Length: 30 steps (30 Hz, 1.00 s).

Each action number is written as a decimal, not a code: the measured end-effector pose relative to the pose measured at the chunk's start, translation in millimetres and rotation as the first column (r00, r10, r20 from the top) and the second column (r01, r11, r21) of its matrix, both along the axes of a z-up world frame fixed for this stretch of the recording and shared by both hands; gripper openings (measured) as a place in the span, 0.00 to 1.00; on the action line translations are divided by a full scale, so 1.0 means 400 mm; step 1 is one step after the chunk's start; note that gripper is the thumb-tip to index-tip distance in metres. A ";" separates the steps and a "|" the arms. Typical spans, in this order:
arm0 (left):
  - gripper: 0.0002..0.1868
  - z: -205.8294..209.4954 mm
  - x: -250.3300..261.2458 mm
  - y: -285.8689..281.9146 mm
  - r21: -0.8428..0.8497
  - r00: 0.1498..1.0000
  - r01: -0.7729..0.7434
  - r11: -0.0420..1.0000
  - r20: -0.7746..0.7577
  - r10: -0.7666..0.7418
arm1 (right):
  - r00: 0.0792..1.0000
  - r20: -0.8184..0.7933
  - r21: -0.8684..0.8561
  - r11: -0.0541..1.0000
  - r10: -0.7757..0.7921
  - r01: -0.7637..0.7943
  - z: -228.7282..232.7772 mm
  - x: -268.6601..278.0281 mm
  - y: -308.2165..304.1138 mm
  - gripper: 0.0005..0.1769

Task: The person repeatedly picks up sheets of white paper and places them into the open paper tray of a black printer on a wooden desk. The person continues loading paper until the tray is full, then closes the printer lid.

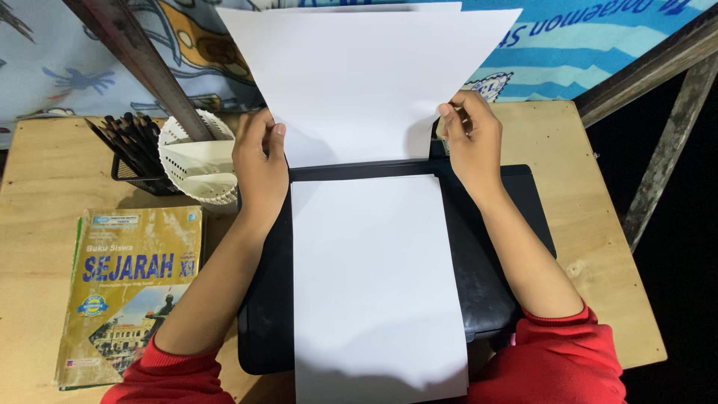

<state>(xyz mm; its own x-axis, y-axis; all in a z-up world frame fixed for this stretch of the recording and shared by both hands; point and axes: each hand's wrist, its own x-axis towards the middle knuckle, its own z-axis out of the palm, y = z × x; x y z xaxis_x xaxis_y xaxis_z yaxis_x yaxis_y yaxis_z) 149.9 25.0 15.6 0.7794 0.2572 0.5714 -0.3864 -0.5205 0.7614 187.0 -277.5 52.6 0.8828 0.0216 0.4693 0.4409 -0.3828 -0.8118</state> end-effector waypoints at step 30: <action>0.20 -0.026 -0.019 0.005 0.302 0.920 -0.016 0.953 -0.369 0.132 | 0.987 -0.073 -0.392 0.914 -0.143 0.103 -0.016 0.004 -0.005 0.07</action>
<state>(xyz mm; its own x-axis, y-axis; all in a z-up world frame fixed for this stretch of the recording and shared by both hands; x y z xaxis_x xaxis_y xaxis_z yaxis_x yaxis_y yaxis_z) 142.1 26.9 5.4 0.9368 0.1928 0.2920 -0.0487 -0.7544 0.6546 188.6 -279.4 46.3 0.9313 0.0715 0.3573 0.2958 -0.7208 -0.6269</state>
